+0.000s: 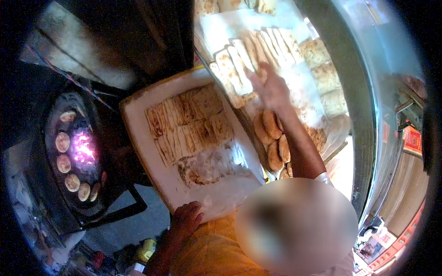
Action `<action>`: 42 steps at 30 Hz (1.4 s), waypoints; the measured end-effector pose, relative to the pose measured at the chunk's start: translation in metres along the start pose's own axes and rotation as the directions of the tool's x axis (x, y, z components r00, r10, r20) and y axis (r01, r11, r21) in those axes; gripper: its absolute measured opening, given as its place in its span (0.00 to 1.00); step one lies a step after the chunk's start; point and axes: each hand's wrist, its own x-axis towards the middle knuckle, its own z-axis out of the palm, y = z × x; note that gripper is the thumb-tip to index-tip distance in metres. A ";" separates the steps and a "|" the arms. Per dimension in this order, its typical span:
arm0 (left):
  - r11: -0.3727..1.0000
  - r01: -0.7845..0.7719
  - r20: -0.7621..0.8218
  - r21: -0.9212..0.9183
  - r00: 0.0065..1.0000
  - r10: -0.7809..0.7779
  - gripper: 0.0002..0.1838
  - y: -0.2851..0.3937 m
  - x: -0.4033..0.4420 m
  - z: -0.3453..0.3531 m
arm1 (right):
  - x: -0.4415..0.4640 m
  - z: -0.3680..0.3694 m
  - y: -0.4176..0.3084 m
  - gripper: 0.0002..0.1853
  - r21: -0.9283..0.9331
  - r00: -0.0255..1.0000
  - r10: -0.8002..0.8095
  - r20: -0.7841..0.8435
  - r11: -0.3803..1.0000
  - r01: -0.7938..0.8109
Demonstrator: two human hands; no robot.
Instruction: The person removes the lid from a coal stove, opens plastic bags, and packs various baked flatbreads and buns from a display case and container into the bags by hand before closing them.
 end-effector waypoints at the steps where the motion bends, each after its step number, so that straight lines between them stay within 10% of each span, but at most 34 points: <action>1: 1.000 0.003 -0.001 0.001 1.000 -0.003 0.19 -0.001 0.001 0.000 | 0.004 0.003 0.009 0.42 -0.031 0.991 -0.081 -0.103 0.996 0.078; 6: 0.976 -0.115 -0.152 -0.185 0.984 0.087 0.19 0.023 0.045 -0.029 | 0.014 0.003 0.013 0.32 -0.364 0.909 -0.261 -0.323 0.922 0.136; 7: 0.954 -0.110 -0.154 -0.278 0.986 0.069 0.19 0.030 0.062 -0.040 | 0.023 0.001 0.020 0.35 -0.107 0.967 -0.161 -0.198 0.984 0.142; 15: 0.941 -0.212 -0.323 -0.265 0.939 0.120 0.19 0.057 0.189 -0.113 | 0.050 -0.015 0.004 0.54 -0.191 0.997 0.075 -0.016 0.979 -0.077; 27: 0.354 -0.348 -0.383 -0.868 0.923 -0.031 0.26 0.082 0.295 -0.112 | 0.082 -0.022 0.011 0.63 0.143 0.976 -0.092 0.199 0.988 0.064; 37: 0.651 -0.635 -0.560 -0.416 0.743 0.367 0.27 0.134 0.307 -0.138 | 0.042 -0.064 0.009 0.49 0.559 0.959 -0.090 0.268 0.825 -0.078; 40: 0.673 -0.663 -0.569 -0.327 0.707 0.420 0.27 0.135 0.316 -0.129 | 0.041 -0.073 0.007 0.50 0.412 0.967 -0.138 0.214 0.911 0.039; 42: 0.578 -0.728 -0.664 -0.368 0.641 0.385 0.17 0.134 0.302 -0.129 | 0.042 -0.065 -0.006 0.43 -0.045 0.974 -0.117 0.195 0.991 0.128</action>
